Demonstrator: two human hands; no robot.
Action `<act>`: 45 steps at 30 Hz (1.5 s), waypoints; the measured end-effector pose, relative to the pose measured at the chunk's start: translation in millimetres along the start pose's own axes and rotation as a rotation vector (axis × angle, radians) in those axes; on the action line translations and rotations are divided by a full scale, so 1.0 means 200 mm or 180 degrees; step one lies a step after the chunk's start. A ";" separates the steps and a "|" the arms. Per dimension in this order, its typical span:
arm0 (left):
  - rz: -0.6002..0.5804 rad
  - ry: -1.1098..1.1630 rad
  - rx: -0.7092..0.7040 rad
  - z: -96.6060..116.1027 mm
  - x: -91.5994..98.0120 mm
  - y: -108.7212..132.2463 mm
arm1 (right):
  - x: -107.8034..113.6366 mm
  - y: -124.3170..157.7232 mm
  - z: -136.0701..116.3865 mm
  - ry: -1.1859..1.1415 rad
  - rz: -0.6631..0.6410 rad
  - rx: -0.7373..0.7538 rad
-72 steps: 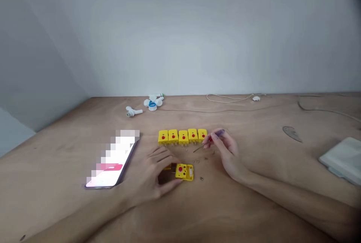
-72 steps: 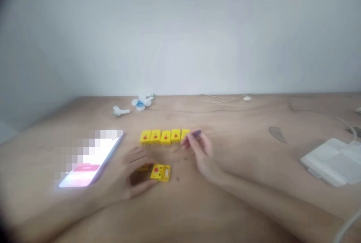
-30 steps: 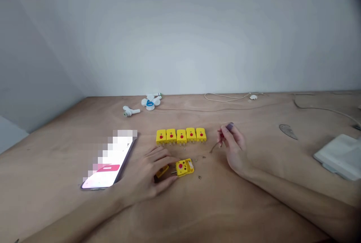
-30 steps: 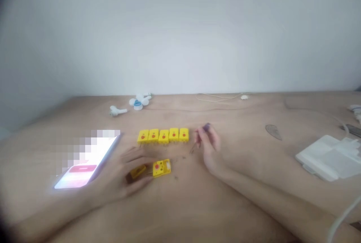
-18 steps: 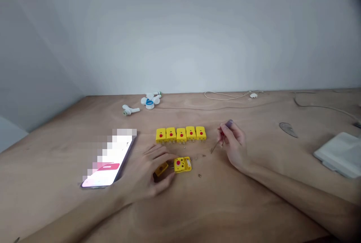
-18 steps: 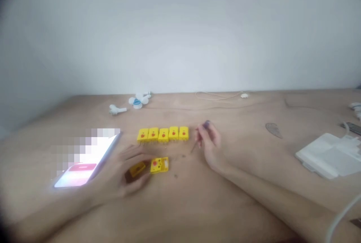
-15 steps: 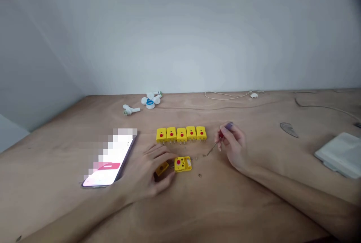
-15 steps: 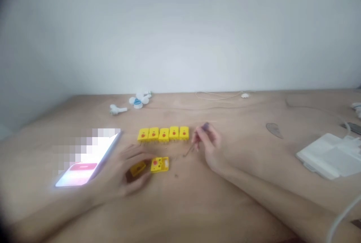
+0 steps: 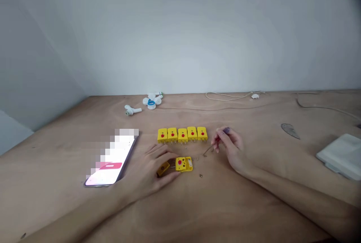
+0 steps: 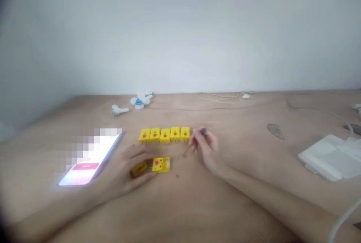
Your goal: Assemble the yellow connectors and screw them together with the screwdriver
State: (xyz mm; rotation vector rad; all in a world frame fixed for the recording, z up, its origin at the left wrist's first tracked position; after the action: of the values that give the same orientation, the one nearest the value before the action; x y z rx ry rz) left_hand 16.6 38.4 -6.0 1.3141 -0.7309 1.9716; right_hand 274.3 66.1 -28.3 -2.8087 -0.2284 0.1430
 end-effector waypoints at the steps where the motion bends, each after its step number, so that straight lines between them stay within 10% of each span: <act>1: 0.0008 0.0007 -0.0006 0.00 0.00 0.00 | 0.00 0.00 0.00 0.0016 -0.0014 -0.0031; 45: -0.0310 0.0113 -0.0393 0.02 -0.03 0.01 | 0.00 0.01 -0.01 0.0092 -0.0210 0.0150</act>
State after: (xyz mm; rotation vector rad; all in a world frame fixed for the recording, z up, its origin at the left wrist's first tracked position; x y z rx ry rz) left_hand 19.6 33.6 -9.6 1.2155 -0.7452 1.8381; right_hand 273.8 63.5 -27.5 -2.7507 -0.3063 0.0913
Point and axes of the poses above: each hand's wrist, its own y-axis away from the middle knuckle, its own x-axis out of the back of the hand, z = x × y, the point moved 4 cm from there along -y, towards the middle knuckle, and after that the axes turned 13 degrees about -z, right-handed, at the moved point
